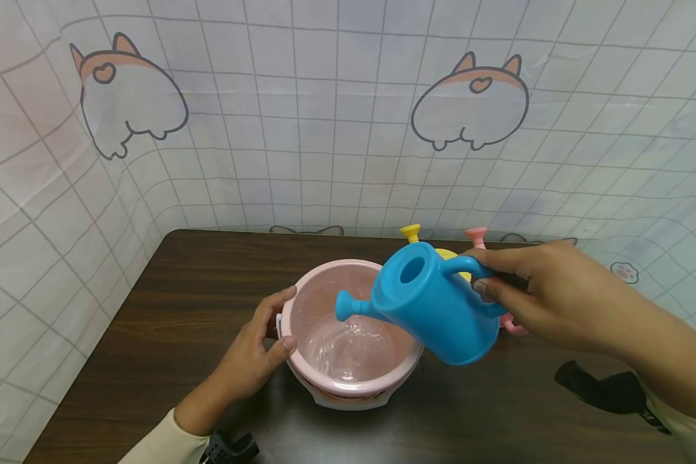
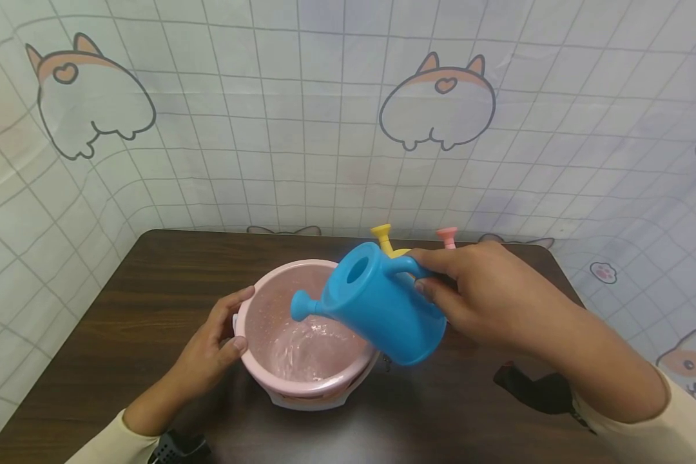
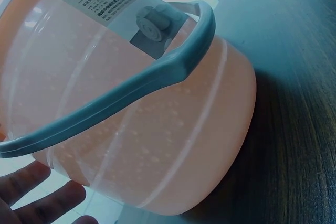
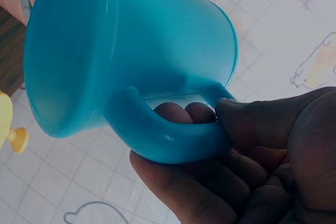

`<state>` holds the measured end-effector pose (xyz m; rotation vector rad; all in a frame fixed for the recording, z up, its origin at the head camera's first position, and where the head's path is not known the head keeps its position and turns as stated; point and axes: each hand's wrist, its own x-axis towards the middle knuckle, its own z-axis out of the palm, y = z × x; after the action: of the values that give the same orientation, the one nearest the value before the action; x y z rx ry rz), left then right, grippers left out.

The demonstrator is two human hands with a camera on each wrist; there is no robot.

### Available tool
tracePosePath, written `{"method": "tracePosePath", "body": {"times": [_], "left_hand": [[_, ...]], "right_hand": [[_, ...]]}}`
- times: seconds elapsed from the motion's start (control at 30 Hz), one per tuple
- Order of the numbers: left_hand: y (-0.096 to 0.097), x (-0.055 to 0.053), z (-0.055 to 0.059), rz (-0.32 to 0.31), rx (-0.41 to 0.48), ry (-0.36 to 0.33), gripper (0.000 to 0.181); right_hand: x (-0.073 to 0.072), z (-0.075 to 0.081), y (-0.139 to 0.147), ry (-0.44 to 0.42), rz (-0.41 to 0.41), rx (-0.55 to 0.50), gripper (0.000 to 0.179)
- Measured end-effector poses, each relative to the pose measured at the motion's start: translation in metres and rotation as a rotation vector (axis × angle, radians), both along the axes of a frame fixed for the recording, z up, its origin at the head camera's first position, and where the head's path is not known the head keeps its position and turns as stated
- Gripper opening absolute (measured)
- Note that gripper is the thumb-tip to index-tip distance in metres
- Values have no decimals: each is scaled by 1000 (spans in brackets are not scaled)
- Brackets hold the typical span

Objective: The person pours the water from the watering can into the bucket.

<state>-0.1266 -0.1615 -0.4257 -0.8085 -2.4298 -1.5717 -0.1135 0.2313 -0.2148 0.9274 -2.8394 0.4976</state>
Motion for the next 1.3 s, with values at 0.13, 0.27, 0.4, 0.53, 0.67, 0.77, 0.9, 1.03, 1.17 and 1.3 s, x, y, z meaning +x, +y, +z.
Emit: {"method": "tracePosePath", "body": {"times": [0.13,0.27,0.4,0.53,0.67,0.77,0.9,1.03,1.17,1.3], "left_hand": [[0,0,0,10,-8,-11,65],[0,1,0,13,-13,-9,64],[-1,0,-1,6,-9,2,64],[-1,0,-1,-1,-1,10,64],[-1,-1,-2,-4,3,17,64],[-1,-1,-2,-4,3,21,64],[-1,0,-1,1,-3,17,64],[-1,0,2,-2,-14,5,65],[-1,1,5,1,-34,-12,67],[0,2,8,7,-52,-33,67]], "right_hand": [[0,0,0,-2,5,-4,45],[1,-1,0,-15,-2,-8,48],[1,-1,0,-15,1,-16,47],[2,0,-1,-12,-4,-16,48],[3,-1,-1,-12,-16,-3,49],[2,-1,-1,1,0,-2,48],[3,0,-1,4,18,-16,47],[4,0,-2,-19,7,-30,48],[4,0,-2,-29,0,-30,47],[4,1,-2,-1,12,-16,48]]}}
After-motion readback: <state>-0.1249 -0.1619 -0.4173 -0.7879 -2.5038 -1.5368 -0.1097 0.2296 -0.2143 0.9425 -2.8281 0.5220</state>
